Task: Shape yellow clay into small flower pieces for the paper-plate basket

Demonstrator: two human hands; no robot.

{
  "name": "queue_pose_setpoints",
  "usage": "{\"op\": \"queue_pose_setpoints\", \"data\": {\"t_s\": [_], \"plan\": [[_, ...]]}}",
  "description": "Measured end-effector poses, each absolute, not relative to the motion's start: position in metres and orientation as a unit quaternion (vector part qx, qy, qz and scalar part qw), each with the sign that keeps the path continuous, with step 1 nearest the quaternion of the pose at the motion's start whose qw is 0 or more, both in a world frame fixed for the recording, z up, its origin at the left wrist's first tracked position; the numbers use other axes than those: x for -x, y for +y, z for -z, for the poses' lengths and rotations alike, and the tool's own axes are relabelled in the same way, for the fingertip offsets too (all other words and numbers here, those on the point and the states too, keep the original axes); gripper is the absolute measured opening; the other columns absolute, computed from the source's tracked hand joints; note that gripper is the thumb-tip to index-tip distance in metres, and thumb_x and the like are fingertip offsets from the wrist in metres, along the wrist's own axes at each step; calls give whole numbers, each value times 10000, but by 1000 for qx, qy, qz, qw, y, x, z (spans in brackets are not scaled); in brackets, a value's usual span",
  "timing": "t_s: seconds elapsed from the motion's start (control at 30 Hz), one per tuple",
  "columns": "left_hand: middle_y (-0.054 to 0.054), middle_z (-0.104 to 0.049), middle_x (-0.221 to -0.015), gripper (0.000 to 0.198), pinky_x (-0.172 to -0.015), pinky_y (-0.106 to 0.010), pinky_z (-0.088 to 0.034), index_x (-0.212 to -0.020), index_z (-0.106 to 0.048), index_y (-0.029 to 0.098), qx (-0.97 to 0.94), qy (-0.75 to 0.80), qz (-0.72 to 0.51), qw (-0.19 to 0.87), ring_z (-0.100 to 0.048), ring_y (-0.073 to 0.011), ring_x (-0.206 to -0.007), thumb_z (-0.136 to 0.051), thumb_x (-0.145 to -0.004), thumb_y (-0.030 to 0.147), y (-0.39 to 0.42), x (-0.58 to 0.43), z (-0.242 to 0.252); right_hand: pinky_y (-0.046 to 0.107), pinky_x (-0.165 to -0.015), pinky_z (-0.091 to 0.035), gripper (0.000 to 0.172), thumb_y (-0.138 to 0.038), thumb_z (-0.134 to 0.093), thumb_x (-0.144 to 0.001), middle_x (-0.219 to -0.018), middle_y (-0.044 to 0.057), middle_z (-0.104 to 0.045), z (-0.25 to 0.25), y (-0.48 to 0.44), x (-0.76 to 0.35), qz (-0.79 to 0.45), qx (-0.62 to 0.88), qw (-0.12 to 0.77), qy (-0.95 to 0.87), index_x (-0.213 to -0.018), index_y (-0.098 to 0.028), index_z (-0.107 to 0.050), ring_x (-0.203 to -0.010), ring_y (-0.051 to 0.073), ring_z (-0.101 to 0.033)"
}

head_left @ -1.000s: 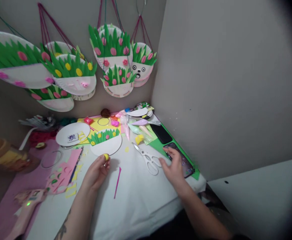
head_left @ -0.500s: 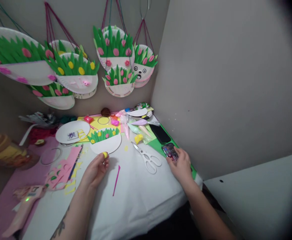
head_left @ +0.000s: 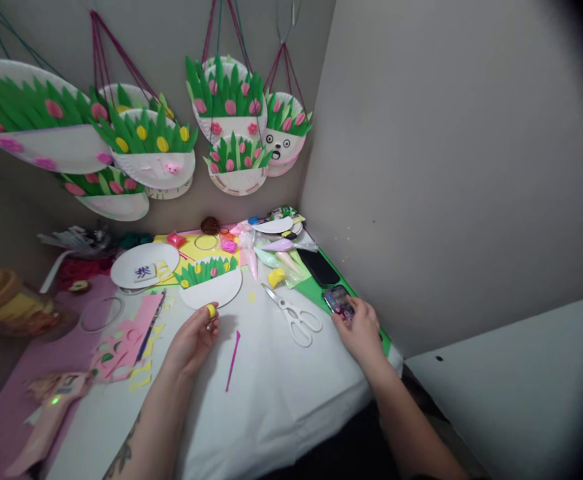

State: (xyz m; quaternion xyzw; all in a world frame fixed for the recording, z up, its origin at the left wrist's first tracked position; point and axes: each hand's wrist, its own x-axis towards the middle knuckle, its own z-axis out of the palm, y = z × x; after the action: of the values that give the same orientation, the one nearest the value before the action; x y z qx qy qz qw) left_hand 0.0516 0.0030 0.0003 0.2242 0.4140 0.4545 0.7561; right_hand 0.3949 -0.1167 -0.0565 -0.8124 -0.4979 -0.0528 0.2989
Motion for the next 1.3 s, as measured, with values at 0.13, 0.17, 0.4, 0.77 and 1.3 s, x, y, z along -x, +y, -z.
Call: {"op": "queue_pose_setpoints", "data": {"t_s": [0.13,0.17,0.4,0.77,1.3], "plan": [[-10,-577,-760,219,-502,-164,-496,-937,-663,121,-224,415,-455,755,-561,-71,-604,-690,-737,205,3,-50,0,505,-917,-393,547,-442,-578,-761,-1155,203,-552,56,-114,-398,60,812,302,-496,-1185,-120,-453,-1142,340,-470],[-11,-578,-760,221,-502,-164,-495,-937,-664,122,-224,416,-455,755,-561,-72,-606,-693,-734,206,2,-50,0,505,-918,-391,550,-444,-581,-759,-1159,204,-549,55,-114,-399,61,813,304,-493,-1186,-121,-452,-1145,341,-469],[-8,-580,-766,289,-512,-161,-492,-1000,-665,133,-238,416,-449,754,-553,-65,-609,-703,-722,202,0,-52,-4,507,-925,-384,621,-461,-586,-753,-1187,223,-535,49,-118,-394,57,837,293,-459,-1234,-102,-427,-1161,356,-450],[17,-559,-719,238,-520,-166,-450,-784,-612,146,-275,411,-442,748,-536,-69,-608,-763,-663,285,-3,-55,-3,516,-907,-407,470,-355,-587,-771,-1095,182,-571,40,-109,-365,32,791,363,-492,-1164,-113,-498,-1082,346,-472],[23,-585,-668,393,-590,-210,-398,-948,-622,172,-426,472,-398,661,-501,-85,-577,-780,-634,347,-5,-64,6,393,-968,-428,379,-235,-610,-808,-1099,74,-564,17,-25,-222,-163,485,421,-749,-1185,-216,-576,-1068,212,-494]]}}
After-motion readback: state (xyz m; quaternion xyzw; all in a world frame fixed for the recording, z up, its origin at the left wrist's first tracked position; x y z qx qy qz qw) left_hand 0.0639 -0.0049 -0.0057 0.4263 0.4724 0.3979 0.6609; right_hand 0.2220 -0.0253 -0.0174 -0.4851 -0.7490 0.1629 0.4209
